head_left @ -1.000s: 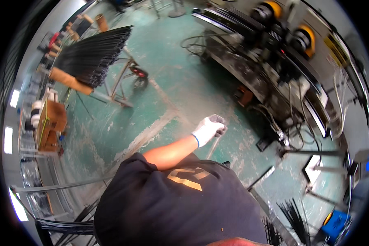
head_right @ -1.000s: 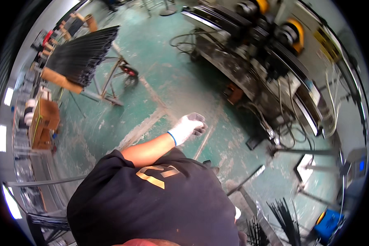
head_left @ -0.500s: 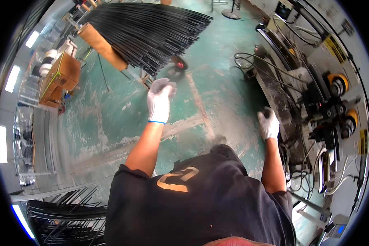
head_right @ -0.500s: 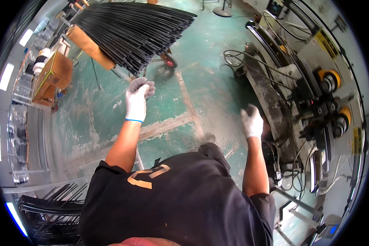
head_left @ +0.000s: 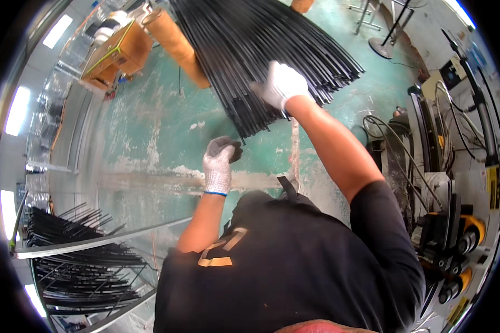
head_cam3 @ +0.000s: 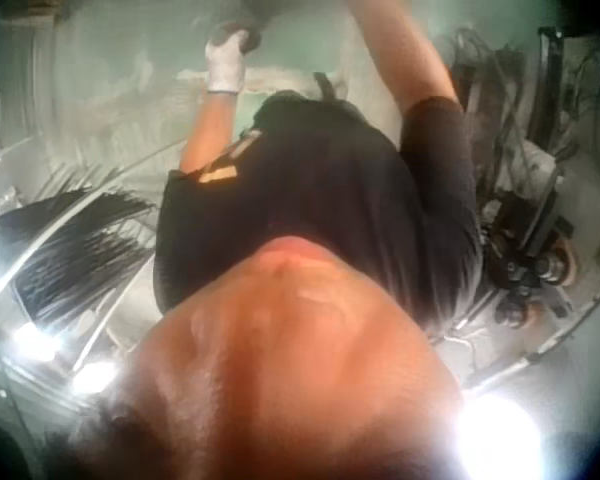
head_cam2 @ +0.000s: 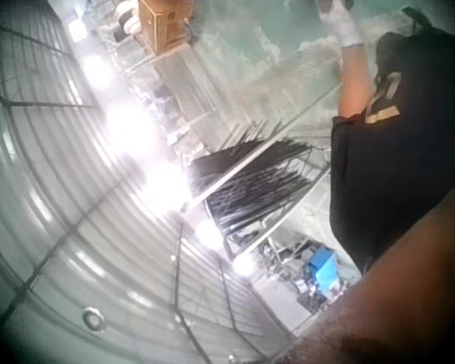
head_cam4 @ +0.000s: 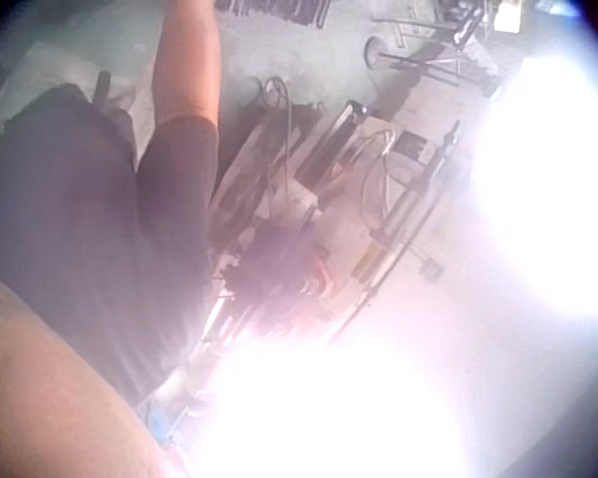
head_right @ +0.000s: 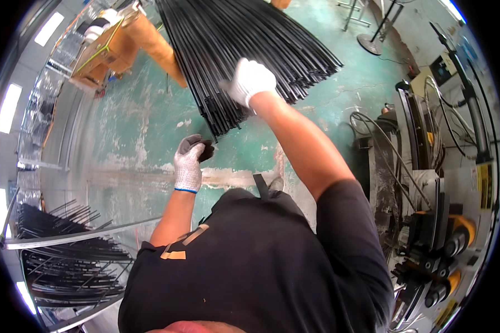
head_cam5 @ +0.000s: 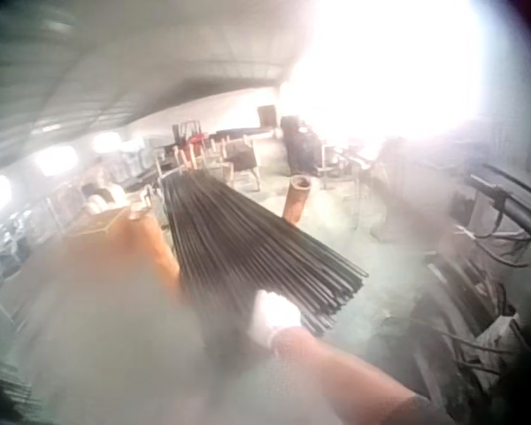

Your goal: The person feeds long black metal rods into a bending machine to form U-shaped pieces, then stacks them. Later, the person measures a bent rod on a wooden workbench with a tape measure while another person assists by holding the rod.

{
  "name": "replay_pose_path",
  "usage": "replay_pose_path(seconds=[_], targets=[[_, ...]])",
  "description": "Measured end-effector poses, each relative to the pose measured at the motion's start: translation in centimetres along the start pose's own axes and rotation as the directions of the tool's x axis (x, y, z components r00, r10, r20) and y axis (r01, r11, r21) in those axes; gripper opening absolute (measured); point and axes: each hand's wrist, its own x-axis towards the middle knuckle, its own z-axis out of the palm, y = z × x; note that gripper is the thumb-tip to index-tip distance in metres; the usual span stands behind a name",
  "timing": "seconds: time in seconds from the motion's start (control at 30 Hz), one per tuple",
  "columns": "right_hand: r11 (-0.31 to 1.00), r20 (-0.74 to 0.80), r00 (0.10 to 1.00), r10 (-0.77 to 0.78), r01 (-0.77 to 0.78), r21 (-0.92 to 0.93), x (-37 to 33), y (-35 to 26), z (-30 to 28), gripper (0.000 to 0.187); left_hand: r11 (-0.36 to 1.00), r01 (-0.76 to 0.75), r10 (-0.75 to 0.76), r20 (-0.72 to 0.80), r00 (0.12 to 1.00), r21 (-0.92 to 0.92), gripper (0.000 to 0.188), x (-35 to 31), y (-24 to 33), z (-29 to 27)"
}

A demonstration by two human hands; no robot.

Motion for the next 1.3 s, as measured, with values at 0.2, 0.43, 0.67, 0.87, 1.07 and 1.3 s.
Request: replay_pose_path(seconds=[0.2, 0.43, 0.67, 0.87, 1.07, 1.3], targets=[[0.966, 0.137, 0.981, 0.137, -0.102, -0.238, 7.5, -4.8, 2.7, 0.09, 0.991, 0.106, -0.114, -0.107, 0.988, -0.075, 0.038, 1.7, -1.2, -0.9], [0.984, 0.322, 0.934, 0.154, -0.118, -0.13, 10.3, -3.4, 2.9, 0.056, 0.983, 0.132, -0.146, -0.106, 0.984, -0.129, 0.033, 9.9, -0.5, -2.3], [0.986, 0.351, 0.922, 0.162, -0.136, -0.098, 12.5, -2.3, 3.1, 0.051, 0.981, 0.028, -0.013, 0.078, 0.997, -0.194, 0.026, 15.7, 4.8, 0.3], [0.991, 0.301, 0.947, 0.115, -0.091, -0.096, 13.5, -2.6, 1.8, 0.045, 0.971, 0.064, -0.044, 0.091, 0.995, -0.232, 0.026, 16.5, 5.0, -1.3], [0.981, 0.403, 0.904, 0.141, -0.183, 0.069, 14.5, -0.9, 0.5, 0.045, 0.968, 0.073, -0.076, -0.003, 0.997, -0.239, 0.026, 17.0, 4.2, -6.1], [0.748, 0.536, 0.829, 0.158, -0.455, 0.483, 14.1, 0.0, 1.6, 0.035, 0.962, 0.083, -0.085, 0.003, 0.996, -0.26, 0.024, 16.7, 5.1, -7.4]])
